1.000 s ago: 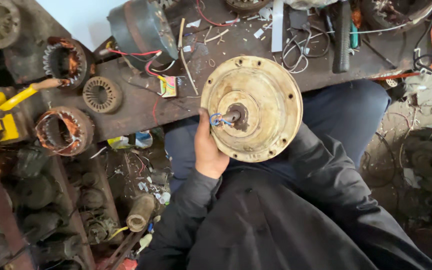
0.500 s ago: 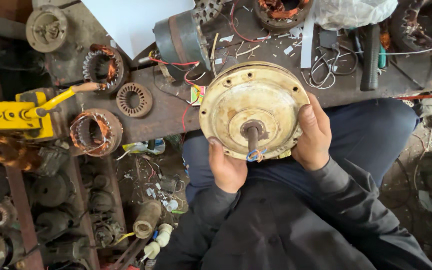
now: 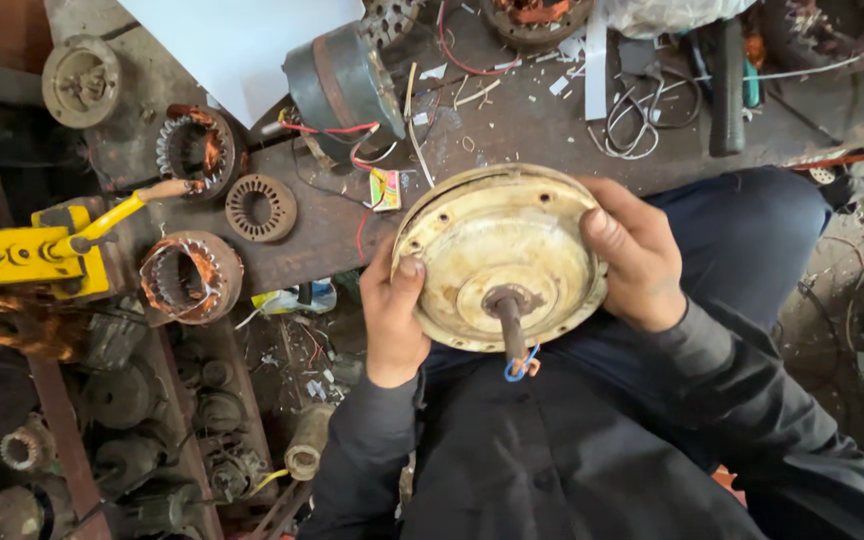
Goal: The person assembles a motor component by placing a metal ring over the copper windings and then attaching a circular metal cover. They then wipe the cover with a cloth and use a hammer to tap the center of the cover.
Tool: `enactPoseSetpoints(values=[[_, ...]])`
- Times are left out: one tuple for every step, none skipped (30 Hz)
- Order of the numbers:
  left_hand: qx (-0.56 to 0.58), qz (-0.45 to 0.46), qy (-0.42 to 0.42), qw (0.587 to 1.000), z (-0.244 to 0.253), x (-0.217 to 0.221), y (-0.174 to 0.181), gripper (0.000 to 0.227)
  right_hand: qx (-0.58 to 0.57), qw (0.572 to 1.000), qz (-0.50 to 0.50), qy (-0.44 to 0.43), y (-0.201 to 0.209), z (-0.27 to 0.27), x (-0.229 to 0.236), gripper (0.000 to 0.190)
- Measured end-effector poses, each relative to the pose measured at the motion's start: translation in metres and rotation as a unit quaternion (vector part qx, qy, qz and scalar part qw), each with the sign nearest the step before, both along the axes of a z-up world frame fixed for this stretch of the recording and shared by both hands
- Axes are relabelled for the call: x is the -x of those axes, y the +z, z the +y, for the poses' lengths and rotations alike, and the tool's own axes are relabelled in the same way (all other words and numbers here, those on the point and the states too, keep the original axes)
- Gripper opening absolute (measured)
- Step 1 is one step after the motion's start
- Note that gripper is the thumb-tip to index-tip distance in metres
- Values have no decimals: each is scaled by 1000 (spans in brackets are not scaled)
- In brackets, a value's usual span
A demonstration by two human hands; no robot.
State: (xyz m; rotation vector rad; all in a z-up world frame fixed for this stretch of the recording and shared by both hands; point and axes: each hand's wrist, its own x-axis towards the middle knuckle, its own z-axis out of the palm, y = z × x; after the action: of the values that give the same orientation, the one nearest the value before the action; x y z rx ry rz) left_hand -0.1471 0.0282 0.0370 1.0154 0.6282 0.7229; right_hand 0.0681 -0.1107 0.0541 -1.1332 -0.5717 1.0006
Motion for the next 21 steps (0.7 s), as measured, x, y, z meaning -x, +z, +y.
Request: enactPoseSetpoints(values=[[3, -4, 13, 1000, -2, -3, -1, 64, 6, 1000, -2, 0, 1, 2, -1, 56], [6, -9, 25, 1000, -3, -5, -2, 63, 8, 1000, -7, -1, 3, 4, -1, 55], [13, -15, 30, 999, -4, -6, -3, 62, 10, 1000, -13, -1, 4, 6, -2, 55], [20, -21, 34, 999, -4, -8, -4, 62, 12, 1000, -18, -1, 4, 8, -2, 54], [29, -26, 39, 998, -5, -9, -5, 62, 12, 1000, -5, 2, 4, 8, -3, 54], [47, -35, 42, 997, -6, -11, -7, 61, 13, 1000, 8, 4, 5, 9, -4, 53], [65, -45, 45, 996, -6, -12, -8, 61, 13, 1000, 21, 6, 5, 10, -5, 53], [82, -54, 48, 994, -6, -14, -10, 60, 18, 1000, 11, 7, 5, 10, -6, 52], [84, -53, 52, 994, -5, -16, -11, 60, 24, 1000, 2, 6, 5, 11, -6, 52], [86, -51, 57, 993, -4, -18, -13, 59, 29, 1000, -8, 5, 5, 11, -7, 51], [89, -49, 61, 993, -4, -20, -15, 58, 29, 1000, -10, 7, 4, 11, -8, 51], [89, -45, 63, 993, -4, -22, -17, 57, 29, 999, -11, 10, 3, 11, -10, 50], [89, -40, 65, 993, -3, -23, -19, 56, 28, 999, -12, 13, 1, 12, -12, 50], [89, -35, 67, 993, -2, -25, -22, 55, 27, 999, -12, 15, -1, 12, -14, 50], [92, -31, 68, 993, -1, -27, -24, 53, 26, 999, -12, 17, -4, 13, -16, 49], [95, -28, 69, 993, 0, -29, -27, 52, 25, 999, -11, 19, -9, 13, -18, 49], [99, -24, 70, 992, 1, -31, -30, 51, 23, 1000, -9, 15, -14, 13, -20, 49], [82, -7, 67, 994, 3, -34, -33, 50, 20, 1000, -6, 11, -20, 12, -21, 48], [65, 10, 65, 996, 7, -39, -37, 50, 17, 1000, -5, 7, -27, 12, -24, 48], [48, 27, 63, 997, 12, -45, -41, 49, 29, 999, -9, -9, -34, 14, -26, 46], [-36, 139, 61, 988, 18, -51, -45, 48, 43, 999, -13, -26, -43, 16, -26, 45]])
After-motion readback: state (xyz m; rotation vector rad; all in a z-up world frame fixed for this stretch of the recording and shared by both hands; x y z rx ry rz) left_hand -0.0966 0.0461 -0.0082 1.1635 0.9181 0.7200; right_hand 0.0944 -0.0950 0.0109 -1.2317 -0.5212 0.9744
